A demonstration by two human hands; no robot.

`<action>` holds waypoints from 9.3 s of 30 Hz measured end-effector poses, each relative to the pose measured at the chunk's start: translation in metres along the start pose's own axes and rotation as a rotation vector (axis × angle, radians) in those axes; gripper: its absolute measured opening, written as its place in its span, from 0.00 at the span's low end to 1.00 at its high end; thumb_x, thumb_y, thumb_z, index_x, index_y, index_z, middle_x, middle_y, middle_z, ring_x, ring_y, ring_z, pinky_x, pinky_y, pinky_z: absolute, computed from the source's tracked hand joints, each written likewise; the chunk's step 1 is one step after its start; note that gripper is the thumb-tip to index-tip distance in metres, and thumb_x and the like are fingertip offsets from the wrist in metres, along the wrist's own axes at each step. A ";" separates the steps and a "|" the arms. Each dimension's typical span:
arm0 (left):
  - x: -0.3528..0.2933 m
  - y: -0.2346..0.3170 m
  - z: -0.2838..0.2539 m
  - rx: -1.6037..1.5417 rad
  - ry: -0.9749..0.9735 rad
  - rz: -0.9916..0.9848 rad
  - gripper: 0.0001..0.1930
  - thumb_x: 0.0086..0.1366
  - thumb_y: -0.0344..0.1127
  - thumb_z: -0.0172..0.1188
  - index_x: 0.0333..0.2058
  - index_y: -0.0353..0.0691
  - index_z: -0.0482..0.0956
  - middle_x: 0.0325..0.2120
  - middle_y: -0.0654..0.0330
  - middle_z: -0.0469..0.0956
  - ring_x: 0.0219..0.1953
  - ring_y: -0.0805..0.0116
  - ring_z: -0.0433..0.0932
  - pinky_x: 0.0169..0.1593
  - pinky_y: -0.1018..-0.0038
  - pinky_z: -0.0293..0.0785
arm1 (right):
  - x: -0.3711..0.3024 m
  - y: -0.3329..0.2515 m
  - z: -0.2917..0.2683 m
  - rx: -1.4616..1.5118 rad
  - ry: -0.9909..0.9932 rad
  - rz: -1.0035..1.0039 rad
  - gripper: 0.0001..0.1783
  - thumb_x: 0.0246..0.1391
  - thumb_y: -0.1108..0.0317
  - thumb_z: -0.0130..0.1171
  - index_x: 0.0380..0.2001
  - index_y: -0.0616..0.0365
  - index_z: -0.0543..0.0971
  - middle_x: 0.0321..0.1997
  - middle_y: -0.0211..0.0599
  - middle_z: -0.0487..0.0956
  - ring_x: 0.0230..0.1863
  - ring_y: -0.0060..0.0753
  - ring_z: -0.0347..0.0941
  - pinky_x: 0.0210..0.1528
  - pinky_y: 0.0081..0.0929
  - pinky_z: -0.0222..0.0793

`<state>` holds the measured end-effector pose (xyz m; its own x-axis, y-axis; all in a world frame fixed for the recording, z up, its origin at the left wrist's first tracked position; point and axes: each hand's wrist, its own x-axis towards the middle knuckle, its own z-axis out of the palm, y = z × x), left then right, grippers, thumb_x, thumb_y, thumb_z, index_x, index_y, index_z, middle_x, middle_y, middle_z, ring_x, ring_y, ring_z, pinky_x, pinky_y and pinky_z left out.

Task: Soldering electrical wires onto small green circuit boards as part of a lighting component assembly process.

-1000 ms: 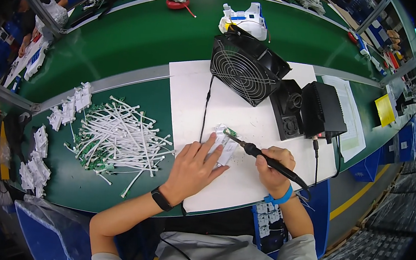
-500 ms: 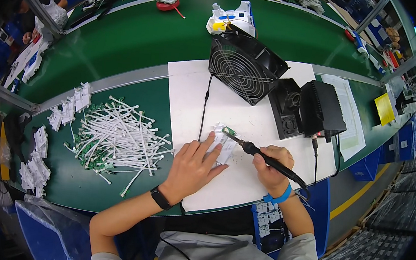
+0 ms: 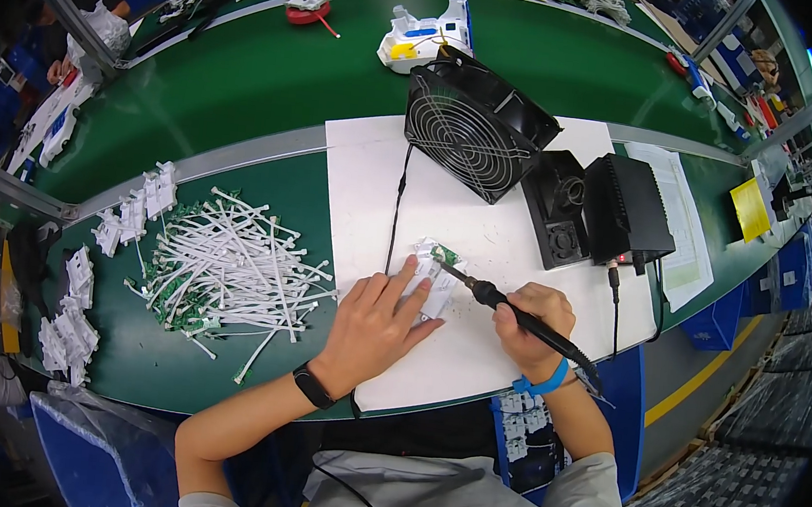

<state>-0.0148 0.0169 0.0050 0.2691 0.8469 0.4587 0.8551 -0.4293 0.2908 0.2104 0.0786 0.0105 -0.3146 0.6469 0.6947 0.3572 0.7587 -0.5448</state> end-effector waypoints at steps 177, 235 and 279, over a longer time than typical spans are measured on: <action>-0.211 -0.308 -0.221 0.803 0.806 -1.140 0.35 0.53 0.45 0.69 0.58 0.38 0.72 0.50 0.50 0.75 0.57 0.51 0.71 0.72 0.45 0.41 | 0.056 -0.236 0.298 0.044 -0.529 -0.493 0.15 0.48 0.73 0.61 0.42 0.61 0.77 0.45 0.44 0.73 0.51 0.44 0.68 0.54 0.39 0.62; -0.037 -0.054 -0.193 -0.712 -0.160 -0.593 0.16 0.66 0.43 0.62 0.30 0.32 0.82 0.24 0.60 0.82 0.24 0.78 0.75 0.28 0.76 0.70 | 0.145 -0.142 0.096 0.514 -0.803 0.215 0.09 0.54 0.70 0.65 0.31 0.67 0.81 0.30 0.39 0.82 0.32 0.28 0.77 0.39 0.27 0.74; 0.057 0.021 -0.003 -1.261 0.114 -0.693 0.09 0.65 0.31 0.64 0.37 0.32 0.75 0.33 0.61 0.80 0.34 0.80 0.73 0.35 0.80 0.70 | -0.004 -0.088 0.039 -0.018 -0.220 0.170 0.38 0.55 0.78 0.57 0.69 0.67 0.57 0.27 0.47 0.78 0.25 0.49 0.77 0.28 0.37 0.72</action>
<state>0.0166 0.0552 0.0397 -0.1172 0.9925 -0.0338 -0.1734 0.0131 0.9848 0.1461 0.0122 0.0381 -0.4318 0.7673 0.4742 0.4361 0.6378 -0.6349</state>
